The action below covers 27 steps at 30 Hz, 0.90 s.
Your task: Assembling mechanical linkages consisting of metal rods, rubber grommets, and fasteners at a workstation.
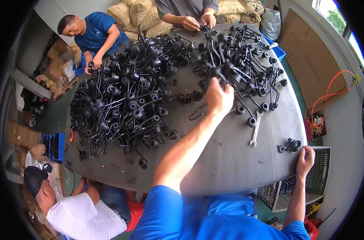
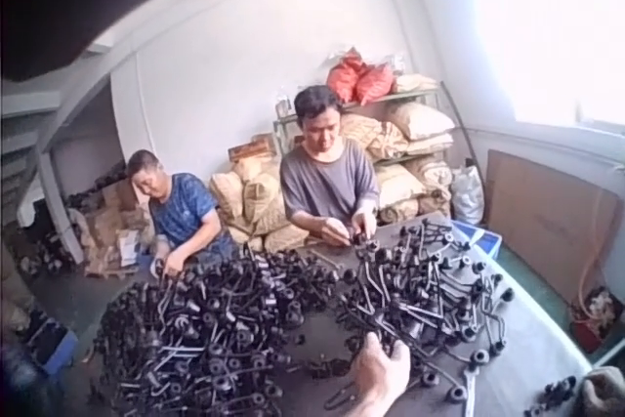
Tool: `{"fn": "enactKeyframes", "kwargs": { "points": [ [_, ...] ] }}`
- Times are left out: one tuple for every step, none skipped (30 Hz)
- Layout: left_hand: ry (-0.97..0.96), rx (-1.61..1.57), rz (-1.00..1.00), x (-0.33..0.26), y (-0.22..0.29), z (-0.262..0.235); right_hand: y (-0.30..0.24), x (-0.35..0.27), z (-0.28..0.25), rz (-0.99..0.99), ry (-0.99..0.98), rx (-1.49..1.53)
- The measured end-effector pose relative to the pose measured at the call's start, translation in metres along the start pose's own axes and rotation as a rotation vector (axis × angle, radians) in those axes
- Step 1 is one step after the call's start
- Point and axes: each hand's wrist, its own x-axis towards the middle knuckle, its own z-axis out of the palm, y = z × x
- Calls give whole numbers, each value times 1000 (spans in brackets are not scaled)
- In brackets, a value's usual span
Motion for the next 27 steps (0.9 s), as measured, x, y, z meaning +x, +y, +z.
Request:
{"fn": "enactKeyframes", "kwargs": {
  "points": [
    [0, 32, 49, -2, 11, 3, -1, 0, -1, -11, 4, -17],
    [-87, 69, 35, -4, 22, 4, -2, 0, -2, -22, 10, -33],
    [-78, 109, 116, -4, 23, 6, -1, 1, -2, -28, 9, -33],
    [-70, 149, 198, -3, 27, 11, 2, 0, -2, -28, 10, -35],
    [-86, 131, 167, -2, 31, 16, 3, 1, -2, -28, 12, -36],
    [-83, 149, 180, -4, 35, 21, 3, 1, -2, -31, 12, -40],
    [-105, 167, 146, -3, 40, 27, 1, 1, -2, -31, 12, -40],
    [-127, 185, 113, -1, 45, 33, 0, 1, -2, -30, 12, -40],
    [-164, 229, 125, 2, 46, 36, 1, 1, 1, -24, 10, -29],
    [-165, 226, 126, 3, 47, 39, -1, 1, 0, -25, 13, -31],
    [-190, 247, 173, 3, 47, 42, -3, 2, -1, -38, 16, -37],
    [-219, 269, 220, 3, 48, 45, -5, 1, -2, -49, 19, -44],
    [-271, 288, 201, 6, 49, 49, -6, 2, -2, -47, 14, -16],
    [-272, 288, 203, 4, 47, 48, -7, 0, -2, -45, 16, -16],
    [-305, 336, 223, 4, 46, 49, -6, 0, -2, -61, 15, -35],
    [-336, 385, 242, 3, 45, 48, -6, 0, -1, -77, 14, -53],
    [-382, 430, 222, 3, 43, 46, -7, -1, 0, -68, 21, -12],
    [-404, 459, 257, 1, 37, 43, -9, -2, 1, -61, 25, -12],
    [-490, 457, 242, 1, 39, 36, -11, -2, -1, -73, 22, -15],
    [-579, 455, 225, 2, 40, 26, -12, -2, -4, -84, 19, -19],
    [-664, 418, 187, 9, 39, 16, -11, -2, -6, -80, 17, -18],
    [-657, 473, 229, 14, 40, 5, -9, -3, -8, -54, 25, -32],
    [-582, 292, 276, 19, 39, -8, -6, -4, -11, -66, 45, -54],
    [-431, 135, 460, 32, 26, -21, -4, -5, -12, -74, 65, -80],
    [-317, 279, 462, 48, 21, -37, -9, -3, -11, -82, 76, -91],
    [-213, 409, 378, 69, 1, -56, -19, 0, -7, -99, 76, -99],
    [-161, 486, 361, 81, -17, -71, -29, 2, -8, -94, 79, -112]
  ]
}}
